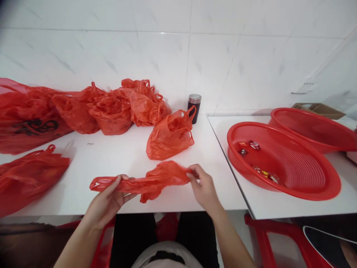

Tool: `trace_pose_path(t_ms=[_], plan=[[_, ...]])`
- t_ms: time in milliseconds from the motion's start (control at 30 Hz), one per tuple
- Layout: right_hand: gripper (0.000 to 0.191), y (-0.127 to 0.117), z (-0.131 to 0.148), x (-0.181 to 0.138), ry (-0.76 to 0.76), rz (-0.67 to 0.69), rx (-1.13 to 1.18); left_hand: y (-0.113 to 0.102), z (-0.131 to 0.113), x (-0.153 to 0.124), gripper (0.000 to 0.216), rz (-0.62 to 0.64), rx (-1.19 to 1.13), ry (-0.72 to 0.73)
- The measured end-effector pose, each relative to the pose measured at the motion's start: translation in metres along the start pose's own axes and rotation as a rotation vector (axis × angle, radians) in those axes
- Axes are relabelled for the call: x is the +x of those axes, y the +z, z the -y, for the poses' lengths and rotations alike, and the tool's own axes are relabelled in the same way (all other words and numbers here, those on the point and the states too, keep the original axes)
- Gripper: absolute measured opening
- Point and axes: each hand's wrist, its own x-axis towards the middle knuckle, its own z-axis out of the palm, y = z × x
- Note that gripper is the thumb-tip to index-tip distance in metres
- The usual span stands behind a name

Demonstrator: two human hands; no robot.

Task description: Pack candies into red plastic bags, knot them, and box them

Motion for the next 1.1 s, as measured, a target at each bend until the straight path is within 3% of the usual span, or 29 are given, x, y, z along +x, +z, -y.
trace_pose_path(t_ms=[133, 233, 267, 333, 400, 467, 567, 667, 767, 833, 900, 933, 1000, 1100], plan=[[0.012, -0.028, 0.000, 0.002, 0.035, -0.148, 0.028, 0.001, -0.001, -0.004, 0.023, -0.034, 0.118, 0.109], [0.014, -0.030, 0.032, -0.008, -0.160, -0.452, 0.024, 0.012, 0.008, -0.006, 0.029, -0.074, 0.228, 0.175], [0.016, -0.026, 0.046, -0.012, -0.257, -0.479, 0.030, 0.017, 0.011, -0.008, 0.030, -0.075, 0.262, 0.185], [0.018, -0.013, 0.068, -0.017, -0.413, -0.292, 0.008, 0.028, 0.014, -0.011, 0.034, -0.062, 0.321, 0.192], [0.019, 0.003, 0.076, -0.016, -0.436, 0.077, -0.119, 0.037, 0.013, -0.015, 0.036, -0.031, 0.315, 0.178], [0.019, 0.017, 0.065, -0.009, -0.325, 0.357, -0.363, 0.039, 0.009, -0.019, 0.038, -0.001, 0.219, 0.138], [0.030, 0.017, 0.032, 0.004, -0.122, 0.545, -0.710, 0.026, -0.001, -0.021, 0.039, -0.053, 0.035, 0.119], [0.062, 0.001, 0.010, 0.009, -0.036, 0.580, -0.799, -0.001, -0.011, -0.017, 0.041, -0.149, -0.001, 0.154], [0.074, -0.012, 0.010, 0.006, -0.010, 0.567, -0.817, -0.019, -0.019, -0.011, 0.040, -0.199, 0.224, 0.242], [0.075, -0.013, 0.017, 0.004, 0.012, 0.557, -0.871, -0.015, -0.023, -0.014, 0.041, -0.345, 0.554, 0.476], [0.074, -0.008, 0.024, 0.003, 0.016, 0.538, -0.919, 0.003, -0.024, -0.024, 0.035, -0.508, 0.901, 0.827], [0.073, -0.005, 0.027, 0.003, -0.002, 0.523, -0.931, 0.016, -0.022, -0.030, 0.028, -0.529, 1.042, 0.993], [0.065, 0.004, 0.033, 0.004, -0.066, 0.481, -0.933, 0.040, -0.014, -0.038, 0.016, -0.404, 1.260, 1.206], [0.048, 0.021, 0.039, 0.003, -0.200, 0.441, -0.899, 0.058, 0.008, -0.030, 0.015, -0.180, 1.554, 1.154]])
